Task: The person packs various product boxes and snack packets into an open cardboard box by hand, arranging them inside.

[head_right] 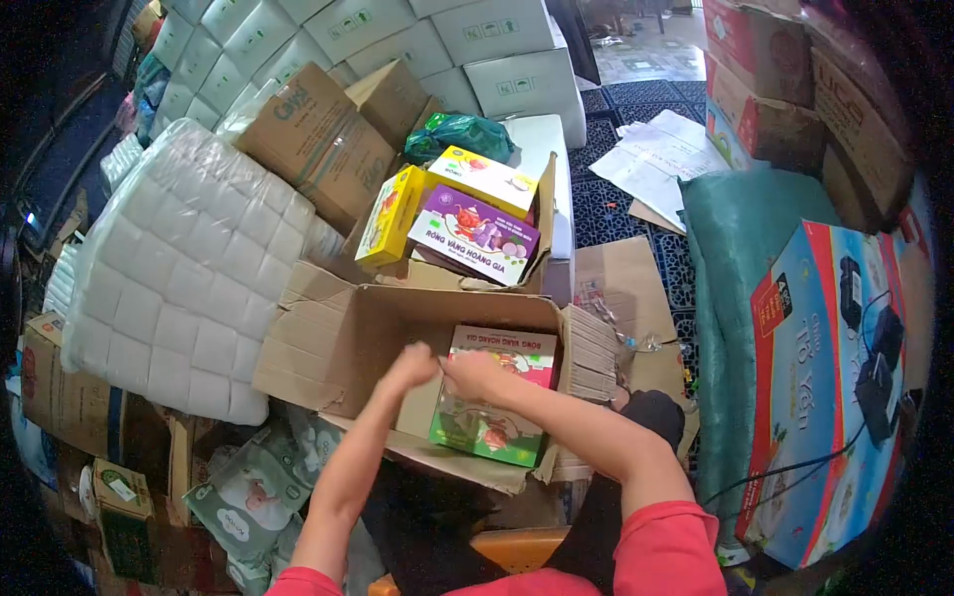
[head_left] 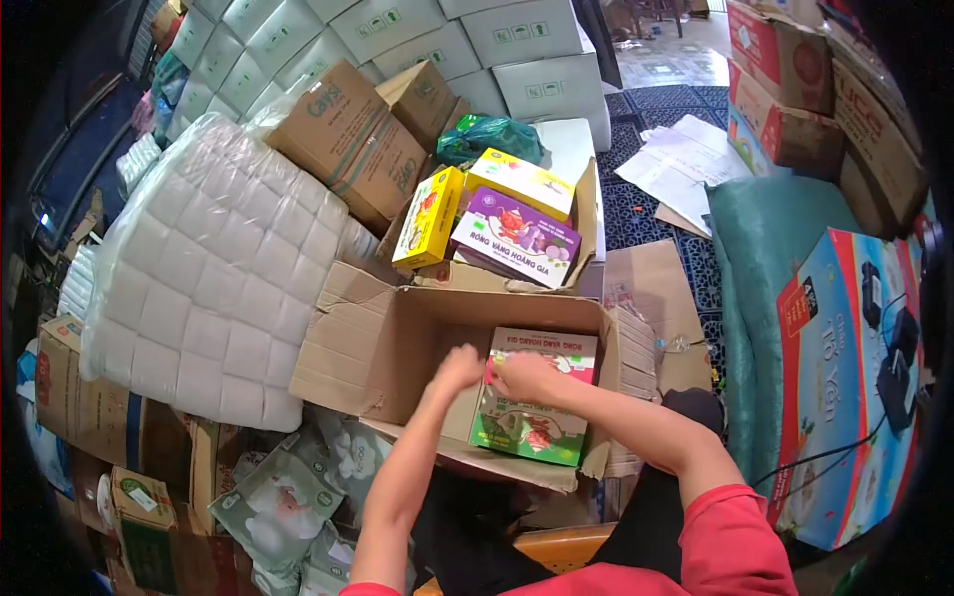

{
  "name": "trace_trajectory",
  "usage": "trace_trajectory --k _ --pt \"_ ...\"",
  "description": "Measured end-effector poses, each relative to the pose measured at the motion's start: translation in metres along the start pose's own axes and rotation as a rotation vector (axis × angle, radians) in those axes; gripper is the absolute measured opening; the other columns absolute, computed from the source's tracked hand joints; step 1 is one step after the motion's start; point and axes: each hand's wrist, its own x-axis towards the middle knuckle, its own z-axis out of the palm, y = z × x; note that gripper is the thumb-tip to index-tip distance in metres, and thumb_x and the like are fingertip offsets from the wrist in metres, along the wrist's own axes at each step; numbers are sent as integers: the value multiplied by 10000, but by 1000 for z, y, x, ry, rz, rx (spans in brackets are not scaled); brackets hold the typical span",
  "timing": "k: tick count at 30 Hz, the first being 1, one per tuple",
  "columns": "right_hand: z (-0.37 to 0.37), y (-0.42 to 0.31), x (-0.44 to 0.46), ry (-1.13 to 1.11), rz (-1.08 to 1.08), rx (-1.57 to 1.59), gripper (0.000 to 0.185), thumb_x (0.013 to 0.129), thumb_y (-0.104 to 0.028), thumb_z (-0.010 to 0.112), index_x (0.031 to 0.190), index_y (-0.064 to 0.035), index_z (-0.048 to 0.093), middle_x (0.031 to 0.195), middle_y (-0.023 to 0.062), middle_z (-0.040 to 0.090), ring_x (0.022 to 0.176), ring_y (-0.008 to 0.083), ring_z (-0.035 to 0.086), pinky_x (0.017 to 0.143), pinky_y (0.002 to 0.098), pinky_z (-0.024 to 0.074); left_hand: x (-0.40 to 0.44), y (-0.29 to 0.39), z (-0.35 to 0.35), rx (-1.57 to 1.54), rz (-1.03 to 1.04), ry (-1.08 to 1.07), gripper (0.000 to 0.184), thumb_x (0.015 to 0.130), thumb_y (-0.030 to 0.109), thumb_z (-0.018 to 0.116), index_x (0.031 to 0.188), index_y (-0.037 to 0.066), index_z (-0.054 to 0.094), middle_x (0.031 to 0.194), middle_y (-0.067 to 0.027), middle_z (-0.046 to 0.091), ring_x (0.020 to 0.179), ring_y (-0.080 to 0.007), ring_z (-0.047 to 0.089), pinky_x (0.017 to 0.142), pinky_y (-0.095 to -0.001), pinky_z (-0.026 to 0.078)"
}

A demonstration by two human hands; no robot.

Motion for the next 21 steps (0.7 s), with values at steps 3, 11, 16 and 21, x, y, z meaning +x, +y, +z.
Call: trace_trajectory --k 3,11,16,21 --pt "-31 12 34 365 -89 90 161 818 -188 542 786 -42 601 724 178 653 671 390 645 624 491 524 -6 37 -97 -397 193 425 231 870 180 506 877 -5 643 883 -269 648 859 -450 624 790 -506 500" --pt "-83 78 70 962 389 330 168 838 -177 620 931 -38 631 930 182 647 860 322 642 752 409 518 64 51 -172 70 83 430 407 856 220 568 1188 -2 491 1201 -274 543 1088 -433 549 931 -474 459" --pt "-72 90 67 607 674 -40 501 786 -255 683 1147 14 464 1081 228 567 947 381 607 844 463 499 110 59 -150 -146 72 502 537 833 281 606 1216 -62 450 1225 -321 492 1138 -460 502 996 -475 409" --pt "-58 92 79 412 746 -169 654 796 -352 664 1286 15 436 1097 227 595 973 333 617 821 427 507 137 68 -142 -363 -26 550 554 825 352 623 1151 -78 500 1124 -318 573 1060 -441 560 952 -475 430"
